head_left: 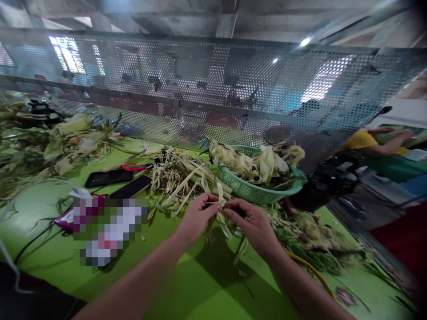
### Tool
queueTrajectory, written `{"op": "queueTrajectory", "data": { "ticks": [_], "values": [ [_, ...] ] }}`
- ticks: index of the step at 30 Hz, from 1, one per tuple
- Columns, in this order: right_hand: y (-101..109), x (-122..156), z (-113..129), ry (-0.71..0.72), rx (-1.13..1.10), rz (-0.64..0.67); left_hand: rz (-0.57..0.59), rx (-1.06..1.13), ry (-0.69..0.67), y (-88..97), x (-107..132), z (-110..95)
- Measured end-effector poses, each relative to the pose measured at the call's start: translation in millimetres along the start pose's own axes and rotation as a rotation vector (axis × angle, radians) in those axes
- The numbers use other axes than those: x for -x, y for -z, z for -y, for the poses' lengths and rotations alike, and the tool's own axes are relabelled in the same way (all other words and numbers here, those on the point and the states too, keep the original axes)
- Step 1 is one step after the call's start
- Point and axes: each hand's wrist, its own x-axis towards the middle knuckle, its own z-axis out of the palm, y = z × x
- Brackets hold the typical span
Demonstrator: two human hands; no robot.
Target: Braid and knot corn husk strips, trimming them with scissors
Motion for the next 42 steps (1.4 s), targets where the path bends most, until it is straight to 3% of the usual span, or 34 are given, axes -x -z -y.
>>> {"op": "queueTrajectory", "data": {
  "ticks": [4, 8, 12, 21, 30, 38, 42],
  "values": [
    [2, -2, 0, -0.001, -0.036, -0.123, 0.037, -0.087, -0.049, 0.8, -1, -2],
    [-1, 1, -3, 0.032, -0.014, -0.145, 0.057, -0.113, -0.066, -1.1, 0, -1],
    [-1, 0, -3, 0.051, -0.015, -0.135, 0.092, -0.032, -0.034, -2.2, 1, 0],
    [3, -4, -4, -0.101, -0.304, -0.011, 0.173, 0.256, 0.242, -1.9, 3, -1],
    [2, -3, -4, -0.079, -0.244, -0.099, 0.145, 0.211, 0.204, 1.7, 1, 5],
    [2, -2, 4, -0.096, -0.323, -0.06, 0.139, 0.375, 0.228, 2.2, -2, 9],
    [2, -1, 2, -0.095, -0.365, -0.045, 0.147, 0.342, 0.217, 2.3, -1, 6]
  ]
}}
